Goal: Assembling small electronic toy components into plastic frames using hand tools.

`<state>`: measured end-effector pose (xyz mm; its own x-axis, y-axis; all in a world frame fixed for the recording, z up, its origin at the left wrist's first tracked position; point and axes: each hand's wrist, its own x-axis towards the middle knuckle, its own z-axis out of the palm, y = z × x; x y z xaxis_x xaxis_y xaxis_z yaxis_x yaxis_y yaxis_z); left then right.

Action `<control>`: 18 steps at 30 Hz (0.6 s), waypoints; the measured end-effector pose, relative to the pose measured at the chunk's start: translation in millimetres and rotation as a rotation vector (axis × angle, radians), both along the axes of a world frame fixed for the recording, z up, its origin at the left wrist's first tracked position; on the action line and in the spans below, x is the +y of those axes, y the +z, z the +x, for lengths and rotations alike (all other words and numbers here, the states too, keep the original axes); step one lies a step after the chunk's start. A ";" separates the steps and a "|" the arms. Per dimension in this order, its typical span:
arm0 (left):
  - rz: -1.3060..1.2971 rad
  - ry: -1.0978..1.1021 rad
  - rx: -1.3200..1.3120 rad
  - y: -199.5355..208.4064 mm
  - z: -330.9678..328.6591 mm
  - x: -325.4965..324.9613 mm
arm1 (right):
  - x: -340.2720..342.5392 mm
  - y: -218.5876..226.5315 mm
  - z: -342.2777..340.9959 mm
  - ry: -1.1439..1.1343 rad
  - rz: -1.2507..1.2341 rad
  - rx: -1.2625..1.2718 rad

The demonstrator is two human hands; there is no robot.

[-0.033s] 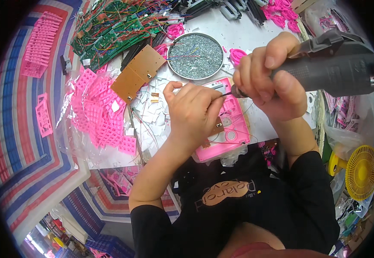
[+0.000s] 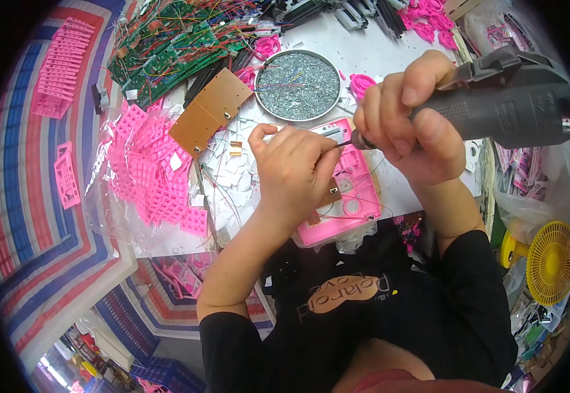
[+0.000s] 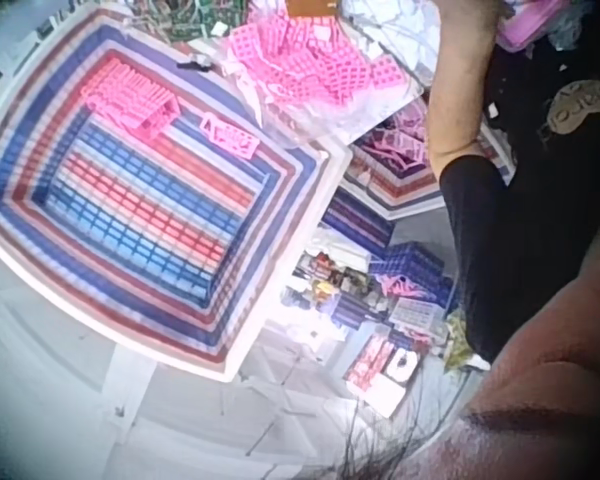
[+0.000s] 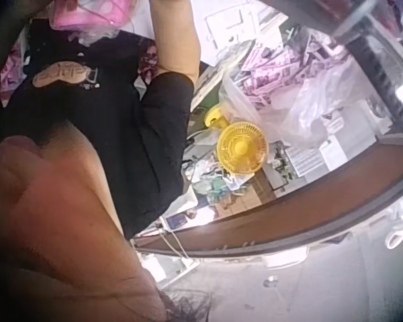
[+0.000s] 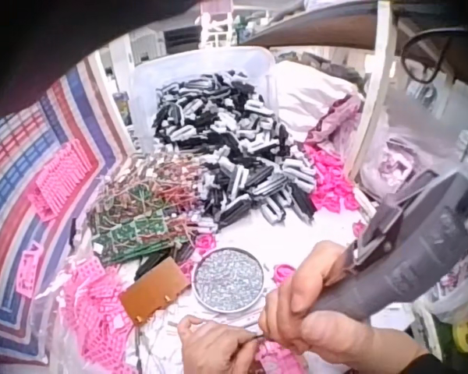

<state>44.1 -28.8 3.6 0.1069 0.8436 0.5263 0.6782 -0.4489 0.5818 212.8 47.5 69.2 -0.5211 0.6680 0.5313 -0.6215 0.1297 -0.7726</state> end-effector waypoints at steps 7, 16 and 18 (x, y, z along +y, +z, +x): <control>-0.019 0.220 0.230 13.9 8.4 -3.5 | 2.4 -8.5 -3.3 -0.148 0.010 -0.104; -0.197 0.158 0.321 -11.2 1.9 -6.8 | 11.4 -46.0 -17.3 -0.260 0.137 -0.380; -0.181 0.147 0.293 -11.9 2.0 -5.9 | 8.3 -43.4 -15.8 -0.236 0.141 -0.451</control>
<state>46.2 -34.7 -8.4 0.1017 0.9377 0.3321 0.8773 -0.2420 0.4145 197.0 55.8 25.8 -0.5631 0.7327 0.3821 -0.1728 0.3478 -0.9215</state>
